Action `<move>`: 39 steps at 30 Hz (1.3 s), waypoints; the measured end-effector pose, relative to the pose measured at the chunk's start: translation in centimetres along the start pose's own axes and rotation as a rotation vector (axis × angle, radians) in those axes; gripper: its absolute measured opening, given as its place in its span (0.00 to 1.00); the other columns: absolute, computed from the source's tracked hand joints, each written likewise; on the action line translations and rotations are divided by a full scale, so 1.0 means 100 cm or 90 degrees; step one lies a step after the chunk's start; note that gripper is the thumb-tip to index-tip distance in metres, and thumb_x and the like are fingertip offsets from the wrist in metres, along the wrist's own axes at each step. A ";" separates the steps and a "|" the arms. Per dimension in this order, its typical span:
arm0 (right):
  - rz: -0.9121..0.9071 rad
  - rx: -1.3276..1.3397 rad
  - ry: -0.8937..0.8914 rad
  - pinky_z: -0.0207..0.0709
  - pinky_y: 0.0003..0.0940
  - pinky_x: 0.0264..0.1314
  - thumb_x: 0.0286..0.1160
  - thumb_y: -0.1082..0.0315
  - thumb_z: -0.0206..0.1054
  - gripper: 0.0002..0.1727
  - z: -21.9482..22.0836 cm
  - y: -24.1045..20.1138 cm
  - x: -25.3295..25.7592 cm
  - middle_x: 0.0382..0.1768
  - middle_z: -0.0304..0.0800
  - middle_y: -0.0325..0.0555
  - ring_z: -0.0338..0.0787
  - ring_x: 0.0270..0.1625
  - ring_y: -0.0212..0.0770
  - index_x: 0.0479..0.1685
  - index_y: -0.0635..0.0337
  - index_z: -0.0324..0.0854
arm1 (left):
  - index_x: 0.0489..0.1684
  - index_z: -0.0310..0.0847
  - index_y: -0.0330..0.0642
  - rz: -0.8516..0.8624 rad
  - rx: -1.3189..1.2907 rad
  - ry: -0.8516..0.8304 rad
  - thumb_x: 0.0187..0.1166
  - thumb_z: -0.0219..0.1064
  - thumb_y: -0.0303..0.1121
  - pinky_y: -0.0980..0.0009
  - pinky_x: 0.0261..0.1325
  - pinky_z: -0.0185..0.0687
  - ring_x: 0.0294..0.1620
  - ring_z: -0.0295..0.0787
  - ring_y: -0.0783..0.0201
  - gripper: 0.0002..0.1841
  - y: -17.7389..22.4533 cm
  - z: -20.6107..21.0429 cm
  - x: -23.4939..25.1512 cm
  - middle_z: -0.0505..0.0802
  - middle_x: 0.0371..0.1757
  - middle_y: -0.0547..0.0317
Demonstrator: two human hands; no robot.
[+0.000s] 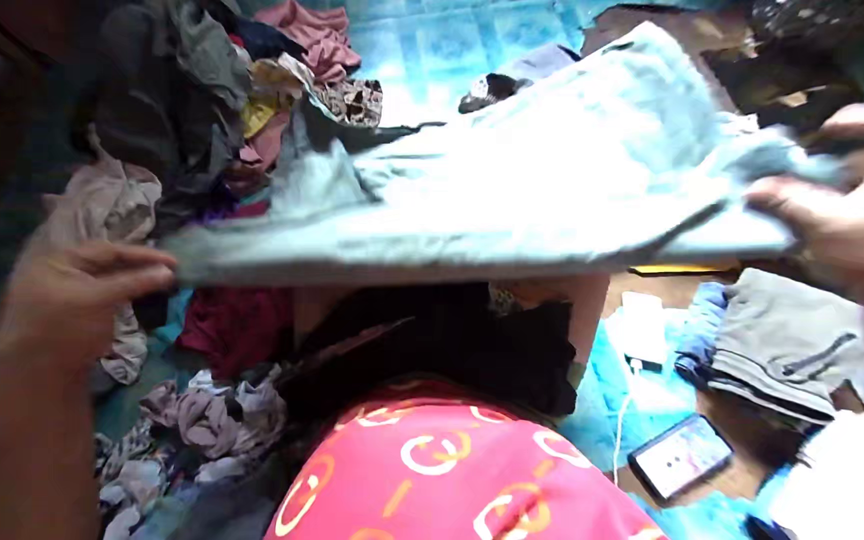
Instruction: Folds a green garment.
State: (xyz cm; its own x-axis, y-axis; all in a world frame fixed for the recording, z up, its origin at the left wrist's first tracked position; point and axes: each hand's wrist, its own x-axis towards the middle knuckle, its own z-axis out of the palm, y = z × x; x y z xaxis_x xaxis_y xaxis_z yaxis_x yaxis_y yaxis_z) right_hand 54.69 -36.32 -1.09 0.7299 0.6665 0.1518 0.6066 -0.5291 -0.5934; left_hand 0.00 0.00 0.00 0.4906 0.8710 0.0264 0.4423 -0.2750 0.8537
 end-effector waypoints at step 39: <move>-0.020 0.263 -0.595 0.81 0.52 0.71 0.67 0.64 0.81 0.48 0.272 -0.176 -0.026 0.62 0.88 0.61 0.90 0.62 0.52 0.88 0.62 0.58 | 0.76 0.72 0.32 -0.299 0.069 -0.137 0.76 0.74 0.31 0.47 0.56 0.84 0.54 0.87 0.44 0.29 -0.055 0.152 0.059 0.85 0.64 0.34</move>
State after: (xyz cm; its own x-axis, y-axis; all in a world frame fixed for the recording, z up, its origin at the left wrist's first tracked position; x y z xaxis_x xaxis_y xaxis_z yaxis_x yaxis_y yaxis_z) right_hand 33.54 -14.39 -12.54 0.0706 0.9138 -0.4000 0.3369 -0.3993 -0.8527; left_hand 11.86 0.48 -12.43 0.3591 0.8099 -0.4638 0.7211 0.0747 0.6888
